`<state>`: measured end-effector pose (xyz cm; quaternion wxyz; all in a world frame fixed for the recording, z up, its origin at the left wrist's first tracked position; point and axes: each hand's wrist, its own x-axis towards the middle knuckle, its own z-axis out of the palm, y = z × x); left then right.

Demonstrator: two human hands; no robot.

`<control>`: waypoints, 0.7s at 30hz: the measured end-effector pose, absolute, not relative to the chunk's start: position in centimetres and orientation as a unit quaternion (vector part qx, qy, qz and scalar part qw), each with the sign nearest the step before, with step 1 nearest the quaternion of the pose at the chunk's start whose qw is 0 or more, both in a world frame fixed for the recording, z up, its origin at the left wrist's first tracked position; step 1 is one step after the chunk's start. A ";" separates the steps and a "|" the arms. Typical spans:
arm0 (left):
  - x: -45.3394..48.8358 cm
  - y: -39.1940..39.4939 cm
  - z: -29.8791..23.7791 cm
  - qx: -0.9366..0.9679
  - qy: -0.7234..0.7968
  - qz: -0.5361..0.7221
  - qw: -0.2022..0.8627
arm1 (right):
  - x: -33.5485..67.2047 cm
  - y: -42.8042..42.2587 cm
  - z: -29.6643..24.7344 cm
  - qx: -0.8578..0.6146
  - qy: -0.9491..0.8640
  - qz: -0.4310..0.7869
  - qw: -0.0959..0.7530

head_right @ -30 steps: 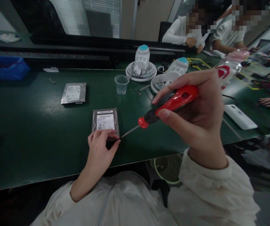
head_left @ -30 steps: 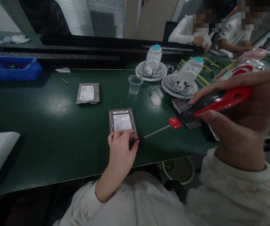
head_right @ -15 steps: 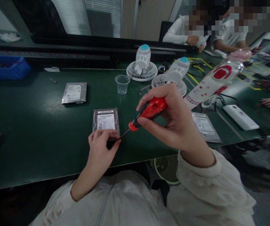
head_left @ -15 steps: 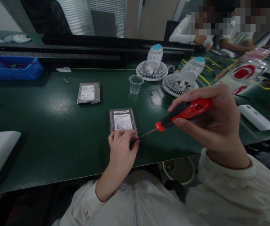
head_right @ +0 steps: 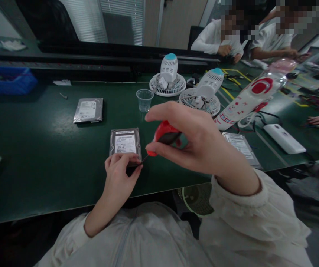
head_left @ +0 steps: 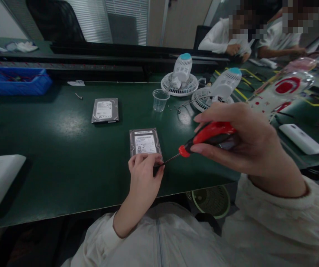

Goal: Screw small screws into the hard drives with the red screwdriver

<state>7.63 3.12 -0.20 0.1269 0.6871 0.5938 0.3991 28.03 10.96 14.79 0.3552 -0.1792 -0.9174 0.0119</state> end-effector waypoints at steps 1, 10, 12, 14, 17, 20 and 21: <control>7.6 3.1 -0.2 0.687 0.594 0.399 0.127 | 27.7 11.0 15.2 -0.173 -0.925 -0.007 0.337; 7.6 3.1 -0.2 0.680 0.596 0.402 0.145 | 25.8 10.7 18.4 -0.170 -0.967 -0.004 0.192; 7.6 3.1 -0.2 0.680 0.594 0.404 0.146 | 25.7 10.7 18.7 -0.185 -0.964 -0.001 0.189; 7.6 3.1 -0.2 0.680 0.593 0.406 0.144 | 25.6 10.8 18.8 -0.212 -0.958 -0.003 0.190; 7.5 3.1 -0.3 0.682 0.590 0.410 0.139 | 25.5 10.8 18.9 -0.239 -0.952 -0.026 0.187; 7.5 3.1 -0.3 0.682 0.591 0.407 0.138 | 25.5 11.0 19.0 -0.218 -0.961 -0.029 0.169; 7.5 3.1 -0.4 0.681 0.593 0.407 0.137 | 25.6 11.2 19.1 -0.206 -0.964 -0.021 0.167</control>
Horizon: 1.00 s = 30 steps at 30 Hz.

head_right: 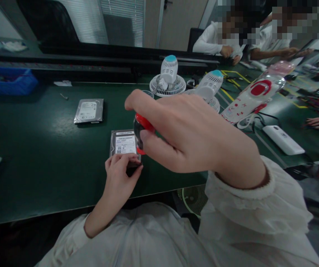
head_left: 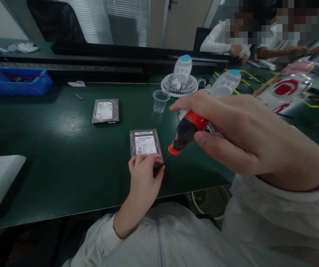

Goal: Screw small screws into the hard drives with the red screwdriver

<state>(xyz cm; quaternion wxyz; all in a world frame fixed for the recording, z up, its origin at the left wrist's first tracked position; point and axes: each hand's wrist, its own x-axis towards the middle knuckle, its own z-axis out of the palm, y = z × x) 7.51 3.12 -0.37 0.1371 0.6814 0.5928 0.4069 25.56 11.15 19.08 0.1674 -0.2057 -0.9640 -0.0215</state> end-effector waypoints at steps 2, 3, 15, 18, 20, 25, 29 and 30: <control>7.5 3.1 -0.4 0.680 0.595 0.407 0.134 | 25.8 11.4 19.2 -0.194 -0.965 -0.009 0.174; 7.5 3.1 -0.4 0.680 0.596 0.407 0.133 | 25.9 11.4 19.3 -0.196 -0.964 -0.006 0.179; 7.5 3.1 -0.5 0.680 0.594 0.410 0.127 | 26.1 12.5 18.6 -0.204 -0.950 -0.012 0.237; 7.5 3.1 -0.5 0.677 0.597 0.410 0.130 | 25.8 12.6 18.1 -0.208 -0.941 0.017 0.265; 7.5 3.1 -0.4 0.676 0.600 0.407 0.132 | 25.6 12.6 17.9 -0.210 -0.938 0.032 0.273; 7.5 3.2 -0.5 0.676 0.600 0.408 0.131 | 25.7 12.7 17.8 -0.150 -0.945 0.059 0.284; 7.6 3.2 -0.5 0.676 0.598 0.410 0.132 | 25.7 12.1 17.8 -0.128 -0.948 0.064 0.286; 7.6 3.2 -0.5 0.676 0.598 0.409 0.133 | 25.7 11.9 17.8 -0.133 -0.947 0.061 0.286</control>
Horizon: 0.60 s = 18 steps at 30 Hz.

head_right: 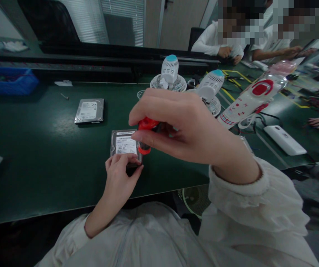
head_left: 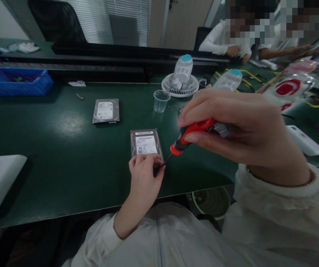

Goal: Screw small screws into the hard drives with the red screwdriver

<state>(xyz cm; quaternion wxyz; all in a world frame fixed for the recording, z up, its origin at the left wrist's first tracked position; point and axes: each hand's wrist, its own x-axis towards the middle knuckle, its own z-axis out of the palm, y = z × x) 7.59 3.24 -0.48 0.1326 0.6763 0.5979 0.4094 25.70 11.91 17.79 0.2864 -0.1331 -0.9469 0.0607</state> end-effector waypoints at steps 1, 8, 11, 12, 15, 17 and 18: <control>7.6 3.3 -0.5 0.677 0.597 0.409 0.133 | 25.7 11.7 17.8 -0.143 -0.946 0.058 0.283; 7.6 3.3 -0.3 0.680 0.601 0.400 0.131 | 26.4 10.9 18.6 -0.161 -0.960 0.063 0.221; 7.7 3.3 -0.3 0.677 0.607 0.396 0.130 | 26.7 10.8 18.9 -0.169 -0.964 0.036 0.204; 7.7 3.2 -0.3 0.677 0.607 0.396 0.129 | 26.7 10.8 18.9 -0.174 -0.962 0.016 0.212; 7.7 3.2 -0.3 0.677 0.604 0.399 0.131 | 26.5 10.8 18.6 -0.191 -0.954 -0.034 0.230; 7.8 3.2 -0.3 0.677 0.604 0.399 0.131 | 26.3 10.8 18.4 -0.204 -0.953 -0.040 0.222; 7.8 3.2 -0.3 0.677 0.604 0.400 0.130 | 26.3 10.8 18.4 -0.210 -0.954 -0.036 0.213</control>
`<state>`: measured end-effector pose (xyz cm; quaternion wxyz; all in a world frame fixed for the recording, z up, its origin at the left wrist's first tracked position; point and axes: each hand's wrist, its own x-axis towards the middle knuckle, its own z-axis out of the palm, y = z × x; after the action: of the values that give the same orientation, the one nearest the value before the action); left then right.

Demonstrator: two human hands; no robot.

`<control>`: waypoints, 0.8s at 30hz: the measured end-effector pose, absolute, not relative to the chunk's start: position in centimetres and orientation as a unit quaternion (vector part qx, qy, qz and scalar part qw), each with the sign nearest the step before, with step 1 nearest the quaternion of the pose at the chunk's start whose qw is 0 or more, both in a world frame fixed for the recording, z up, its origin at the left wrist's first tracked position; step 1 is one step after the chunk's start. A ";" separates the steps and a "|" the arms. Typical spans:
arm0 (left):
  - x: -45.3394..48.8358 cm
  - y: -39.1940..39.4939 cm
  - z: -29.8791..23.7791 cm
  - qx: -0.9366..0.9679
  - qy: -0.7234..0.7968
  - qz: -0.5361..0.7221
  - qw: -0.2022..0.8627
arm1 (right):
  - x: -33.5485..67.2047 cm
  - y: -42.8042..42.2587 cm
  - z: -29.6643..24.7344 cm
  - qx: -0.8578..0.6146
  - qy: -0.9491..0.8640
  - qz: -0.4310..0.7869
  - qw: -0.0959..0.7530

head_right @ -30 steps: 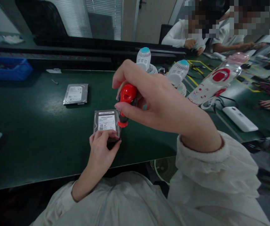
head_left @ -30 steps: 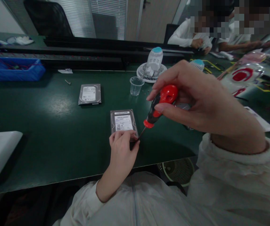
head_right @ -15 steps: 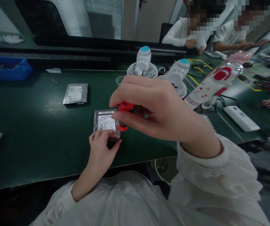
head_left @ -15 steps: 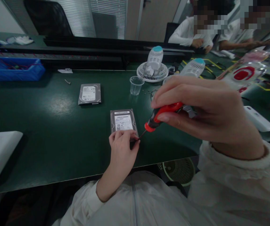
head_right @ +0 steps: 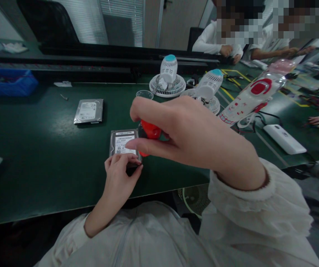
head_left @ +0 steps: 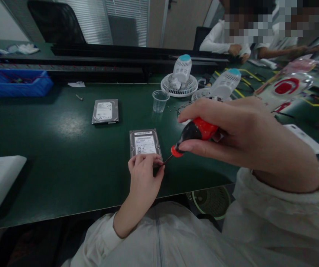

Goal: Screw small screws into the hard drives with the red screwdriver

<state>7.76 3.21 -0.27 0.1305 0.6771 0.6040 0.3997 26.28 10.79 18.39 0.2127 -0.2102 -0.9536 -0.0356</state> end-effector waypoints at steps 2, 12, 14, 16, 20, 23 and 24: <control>7.8 3.2 -0.3 0.676 0.605 0.401 0.129 | 26.3 10.7 18.6 -0.219 -0.958 -0.015 0.187; 7.7 3.3 -0.5 0.679 0.596 0.413 0.116 | 26.5 11.3 18.5 -0.223 -0.948 0.027 0.226; 7.7 3.3 -0.5 0.680 0.594 0.415 0.114 | 26.3 11.3 18.1 -0.212 -0.948 0.006 0.236; 7.7 3.3 -0.5 0.680 0.593 0.416 0.113 | 26.3 11.1 18.0 -0.216 -0.946 -0.007 0.241; 7.7 3.3 -0.6 0.683 0.590 0.417 0.111 | 26.3 10.7 17.7 -0.242 -0.936 -0.018 0.254; 7.7 3.4 -0.7 0.684 0.591 0.414 0.106 | 26.3 10.8 17.4 -0.248 -0.929 -0.045 0.272; 7.7 3.4 -0.7 0.685 0.592 0.412 0.104 | 26.2 10.9 17.3 -0.249 -0.926 -0.053 0.279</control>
<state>7.70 3.39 -0.73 0.1043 0.6845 0.5921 0.4123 26.24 10.89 17.26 0.2787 -0.2487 -0.9261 -0.0532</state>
